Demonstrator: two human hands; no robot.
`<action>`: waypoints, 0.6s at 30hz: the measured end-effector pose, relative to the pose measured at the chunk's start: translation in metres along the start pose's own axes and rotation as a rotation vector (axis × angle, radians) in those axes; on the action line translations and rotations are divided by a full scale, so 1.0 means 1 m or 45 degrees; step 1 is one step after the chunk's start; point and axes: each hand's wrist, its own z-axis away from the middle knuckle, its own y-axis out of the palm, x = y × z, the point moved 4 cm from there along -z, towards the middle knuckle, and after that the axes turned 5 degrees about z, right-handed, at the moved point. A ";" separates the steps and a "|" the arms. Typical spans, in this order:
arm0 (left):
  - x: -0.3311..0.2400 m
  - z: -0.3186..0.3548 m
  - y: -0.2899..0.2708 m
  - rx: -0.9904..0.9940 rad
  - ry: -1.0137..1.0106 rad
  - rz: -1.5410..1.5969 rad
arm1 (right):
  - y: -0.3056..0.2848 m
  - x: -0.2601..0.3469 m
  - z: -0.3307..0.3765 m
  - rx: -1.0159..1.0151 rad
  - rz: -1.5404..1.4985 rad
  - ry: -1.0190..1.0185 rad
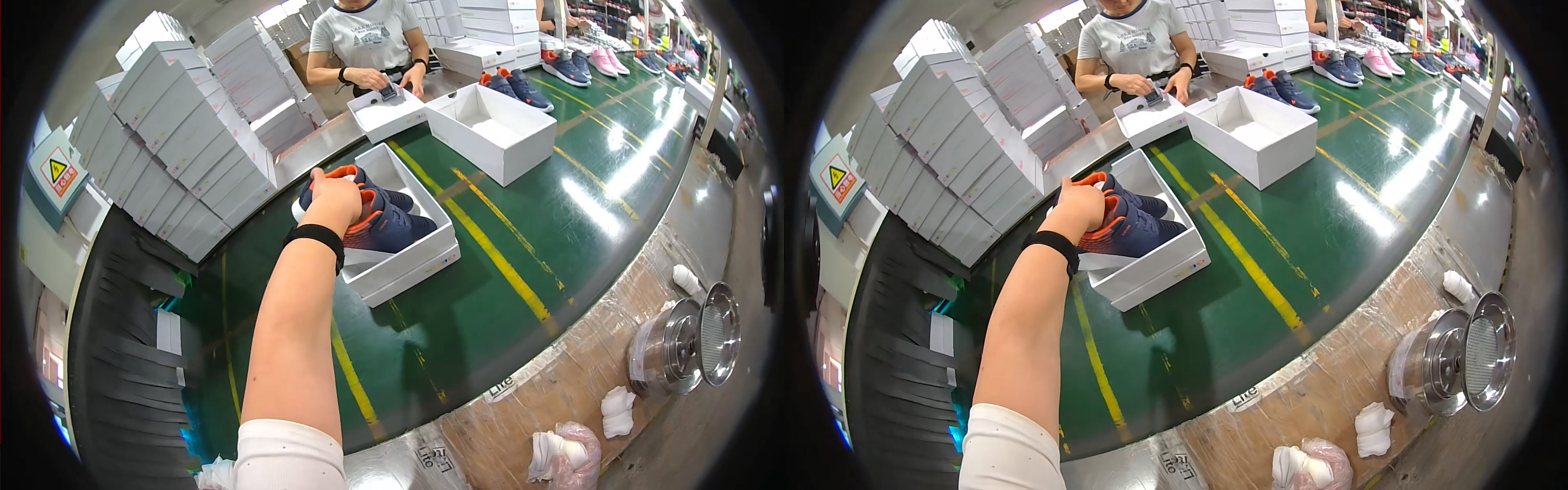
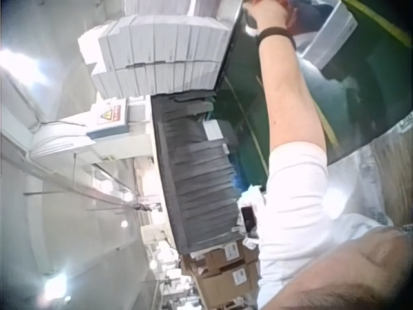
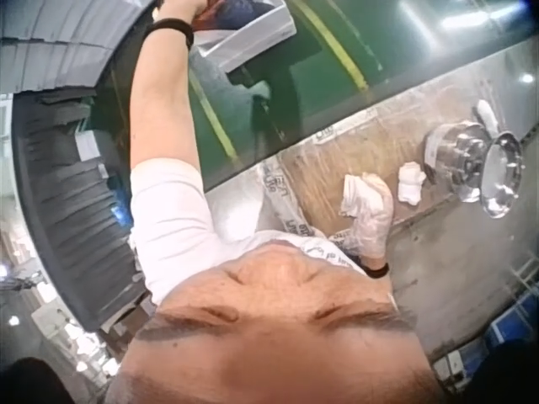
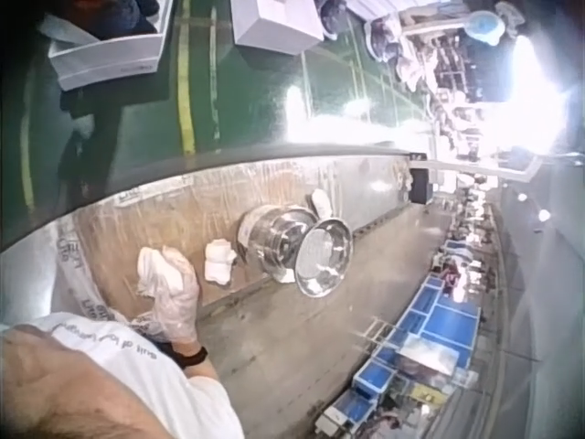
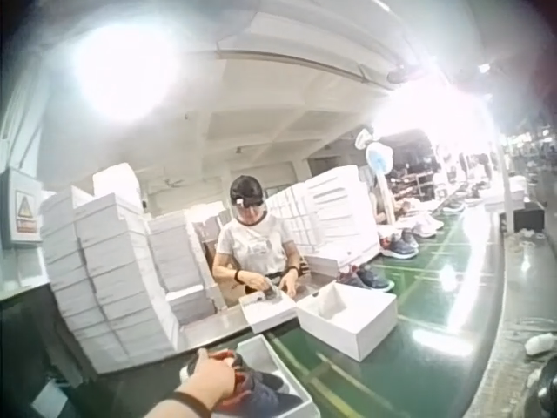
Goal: Clean and inspect the soles of sneakers using a sponge and cleaning solution in a factory assembly line.
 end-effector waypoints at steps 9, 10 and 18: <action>0.071 0.077 -0.061 -0.264 -0.224 0.086 | -0.016 -0.003 0.006 -0.067 0.419 -0.300; 0.076 0.097 -0.070 -0.417 -0.240 0.413 | -0.024 -0.013 0.003 -0.049 0.415 -0.355; -0.010 0.273 0.011 0.473 0.326 3.298 | -0.031 -0.033 0.004 -0.070 0.257 -0.446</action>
